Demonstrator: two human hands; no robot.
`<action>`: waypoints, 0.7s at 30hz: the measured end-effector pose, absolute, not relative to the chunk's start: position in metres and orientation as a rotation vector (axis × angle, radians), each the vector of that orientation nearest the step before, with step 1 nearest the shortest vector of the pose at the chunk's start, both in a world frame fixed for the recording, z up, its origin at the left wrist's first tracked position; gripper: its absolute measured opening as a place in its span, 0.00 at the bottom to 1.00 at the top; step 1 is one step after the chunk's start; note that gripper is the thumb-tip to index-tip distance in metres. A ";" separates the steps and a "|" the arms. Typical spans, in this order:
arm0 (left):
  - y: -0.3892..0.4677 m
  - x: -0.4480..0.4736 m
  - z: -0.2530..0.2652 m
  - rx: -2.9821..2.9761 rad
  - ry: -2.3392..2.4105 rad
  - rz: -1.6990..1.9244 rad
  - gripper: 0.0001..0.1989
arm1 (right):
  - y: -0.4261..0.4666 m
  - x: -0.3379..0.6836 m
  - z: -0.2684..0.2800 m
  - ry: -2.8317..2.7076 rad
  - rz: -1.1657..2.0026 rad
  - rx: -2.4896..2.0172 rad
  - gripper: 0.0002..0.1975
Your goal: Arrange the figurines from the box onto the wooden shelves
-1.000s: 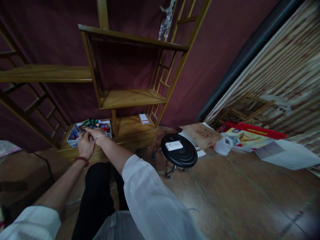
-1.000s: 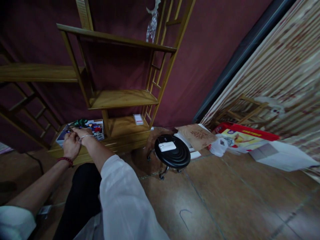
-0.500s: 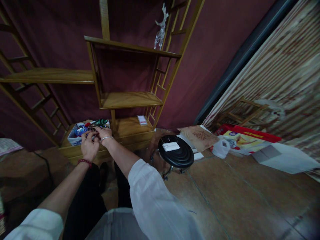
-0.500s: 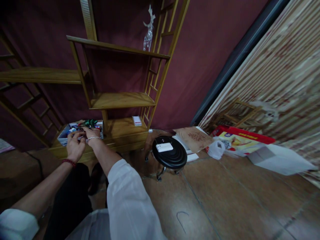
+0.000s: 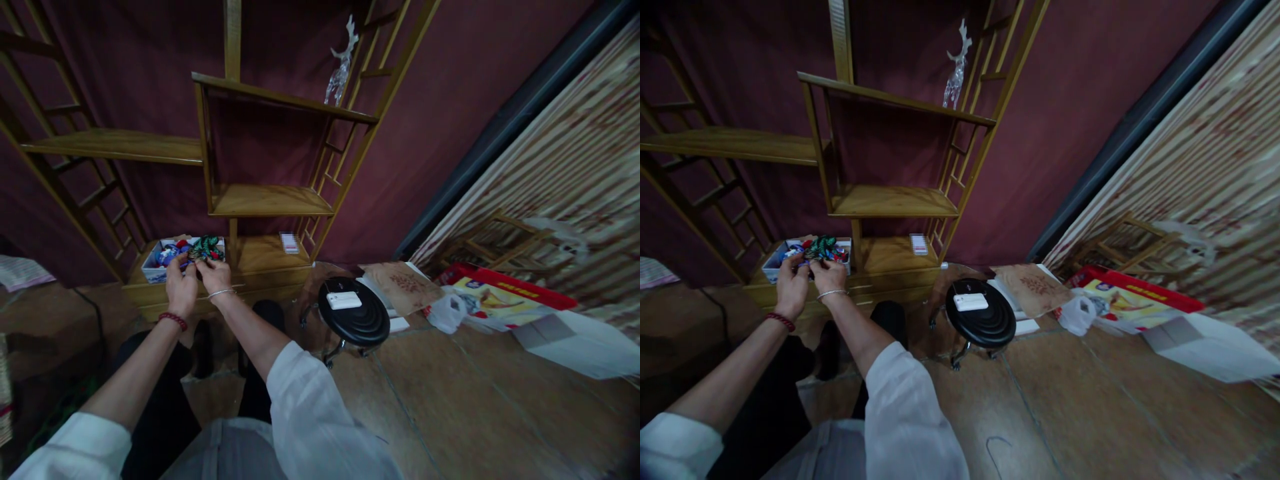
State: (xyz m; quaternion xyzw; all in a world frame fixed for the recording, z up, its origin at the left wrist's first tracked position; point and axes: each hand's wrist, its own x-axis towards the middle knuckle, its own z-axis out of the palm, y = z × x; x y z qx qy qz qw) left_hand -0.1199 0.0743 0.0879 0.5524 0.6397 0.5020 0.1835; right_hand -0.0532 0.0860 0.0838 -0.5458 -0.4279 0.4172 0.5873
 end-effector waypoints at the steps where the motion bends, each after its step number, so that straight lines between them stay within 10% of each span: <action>1: 0.076 -0.119 0.087 1.527 1.785 1.429 0.20 | 0.085 -0.053 0.082 -1.031 0.935 -1.288 0.12; 21: 0.081 -0.092 0.080 1.107 1.153 1.542 0.25 | 0.092 -0.031 0.062 -1.393 0.520 -1.358 0.14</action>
